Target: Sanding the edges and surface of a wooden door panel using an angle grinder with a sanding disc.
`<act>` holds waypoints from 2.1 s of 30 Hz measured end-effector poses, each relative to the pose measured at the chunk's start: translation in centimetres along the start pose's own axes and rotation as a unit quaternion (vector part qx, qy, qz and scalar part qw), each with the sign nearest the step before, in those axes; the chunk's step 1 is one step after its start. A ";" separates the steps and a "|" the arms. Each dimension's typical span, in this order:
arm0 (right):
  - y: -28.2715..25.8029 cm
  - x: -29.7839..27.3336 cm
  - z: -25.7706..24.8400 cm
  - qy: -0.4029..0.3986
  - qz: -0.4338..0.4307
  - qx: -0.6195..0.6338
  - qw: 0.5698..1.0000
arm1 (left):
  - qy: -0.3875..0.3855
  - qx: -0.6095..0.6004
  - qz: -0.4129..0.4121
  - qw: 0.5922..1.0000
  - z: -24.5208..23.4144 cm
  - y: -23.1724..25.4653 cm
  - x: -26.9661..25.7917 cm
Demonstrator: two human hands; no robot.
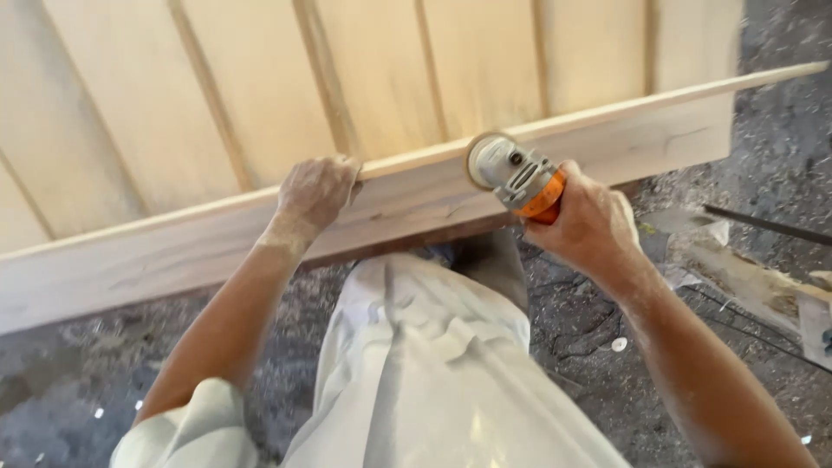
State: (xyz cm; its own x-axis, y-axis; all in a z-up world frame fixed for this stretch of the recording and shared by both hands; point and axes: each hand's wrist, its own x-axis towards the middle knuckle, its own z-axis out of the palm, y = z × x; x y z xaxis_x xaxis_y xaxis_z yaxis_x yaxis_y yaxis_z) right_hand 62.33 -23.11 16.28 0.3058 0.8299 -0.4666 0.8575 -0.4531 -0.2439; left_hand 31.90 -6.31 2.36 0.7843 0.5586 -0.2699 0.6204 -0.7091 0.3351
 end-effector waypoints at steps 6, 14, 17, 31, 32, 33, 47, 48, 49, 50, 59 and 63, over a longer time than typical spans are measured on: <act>3.1 0.5 -0.2 0.010 -0.026 0.039 0.999 | -0.002 0.015 -0.020 1.000 0.2 0.8 -0.2; 7.9 1.3 -3.4 -0.020 0.008 0.027 0.999 | -0.028 0.040 -0.052 0.997 2.5 1.7 0.7; 7.4 0.9 -4.0 -0.006 0.014 -0.011 1.000 | -0.059 0.054 -0.053 0.995 3.1 1.3 0.7; -4.8 0.4 1.1 -0.070 -0.022 0.028 0.997 | 0.075 0.045 -0.007 0.996 3.6 1.7 0.7; -4.6 0.3 1.0 -0.070 -0.019 0.025 0.997 | 0.077 0.042 -0.005 0.996 3.3 1.8 0.8; -4.5 0.3 0.9 -0.061 -0.026 0.031 0.997 | 0.048 0.034 -0.013 0.998 3.1 1.9 0.9; 3.4 0.4 -2.5 -0.030 0.003 0.000 1.000 | 0.045 0.089 -0.005 0.995 3.0 1.6 1.0; 3.8 0.3 -2.8 -0.040 0.002 0.010 0.999 | -0.007 0.089 -0.027 0.996 2.8 1.7 0.5; 4.1 0.2 -3.1 -0.050 0.002 0.019 0.999 | -0.058 0.088 -0.050 0.993 2.5 1.7 -0.1; 4.9 0.2 -3.2 -0.049 0.006 0.018 0.999 | -0.058 0.087 -0.045 0.994 2.6 1.7 0.0; 11.7 0.9 -4.8 -0.020 -0.016 0.056 0.998 | -0.035 0.100 -0.038 0.994 3.2 0.9 -0.2; 13.7 1.2 -5.9 -0.001 0.001 0.038 0.999 | -0.053 0.092 -0.053 0.993 3.0 0.7 -0.3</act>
State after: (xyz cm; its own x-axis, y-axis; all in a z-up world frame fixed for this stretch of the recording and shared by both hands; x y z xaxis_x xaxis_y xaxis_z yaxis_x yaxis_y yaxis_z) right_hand 76.90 -26.48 17.38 0.3058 0.8286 -0.4690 0.8233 -0.4775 -0.3069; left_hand 32.12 -8.26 0.01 0.7036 0.5932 -0.3912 0.6807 -0.7206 0.1318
